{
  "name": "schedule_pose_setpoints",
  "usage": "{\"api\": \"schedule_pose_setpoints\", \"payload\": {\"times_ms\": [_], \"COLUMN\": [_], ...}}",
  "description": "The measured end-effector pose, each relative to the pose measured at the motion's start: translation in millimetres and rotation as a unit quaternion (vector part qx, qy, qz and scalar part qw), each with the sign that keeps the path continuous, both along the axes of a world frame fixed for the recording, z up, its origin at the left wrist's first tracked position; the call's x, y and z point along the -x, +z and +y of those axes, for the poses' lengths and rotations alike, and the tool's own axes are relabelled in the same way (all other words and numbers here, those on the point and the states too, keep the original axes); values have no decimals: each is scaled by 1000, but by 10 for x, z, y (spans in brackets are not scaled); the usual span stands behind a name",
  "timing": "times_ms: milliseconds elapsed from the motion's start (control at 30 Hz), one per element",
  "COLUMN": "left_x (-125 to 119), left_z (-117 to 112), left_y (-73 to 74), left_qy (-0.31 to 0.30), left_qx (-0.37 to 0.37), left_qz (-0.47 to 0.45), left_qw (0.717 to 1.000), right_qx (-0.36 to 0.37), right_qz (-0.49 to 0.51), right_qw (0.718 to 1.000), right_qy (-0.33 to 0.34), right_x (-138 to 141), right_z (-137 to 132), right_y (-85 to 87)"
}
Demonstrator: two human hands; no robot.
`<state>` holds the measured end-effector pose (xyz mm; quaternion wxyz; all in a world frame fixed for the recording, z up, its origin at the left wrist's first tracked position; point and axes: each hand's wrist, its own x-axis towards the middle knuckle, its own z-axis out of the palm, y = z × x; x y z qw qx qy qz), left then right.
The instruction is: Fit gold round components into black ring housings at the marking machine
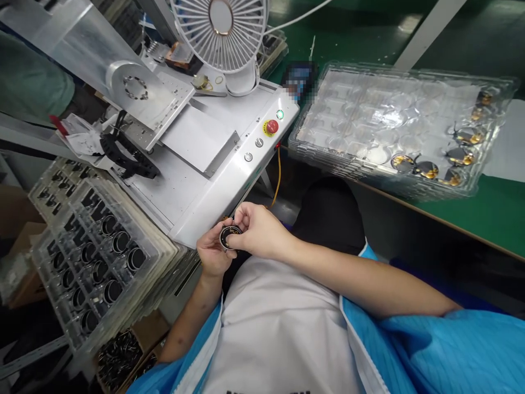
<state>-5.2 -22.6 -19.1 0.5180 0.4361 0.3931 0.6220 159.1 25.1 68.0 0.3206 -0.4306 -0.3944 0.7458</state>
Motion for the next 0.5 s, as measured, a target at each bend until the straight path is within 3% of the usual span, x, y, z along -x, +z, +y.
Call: {"api": "schedule_pose_setpoints", "payload": {"times_ms": [500], "left_x": [-13], "left_z": [22], "left_y": [-5], "left_qy": [12], "left_qx": [-18], "left_qz": [18], "left_qw": [1000], "right_qx": [19], "right_qz": [44], "right_qw": [999], "right_qy": [18], "right_x": [2], "right_z": [-4], "right_y": [-89]}}
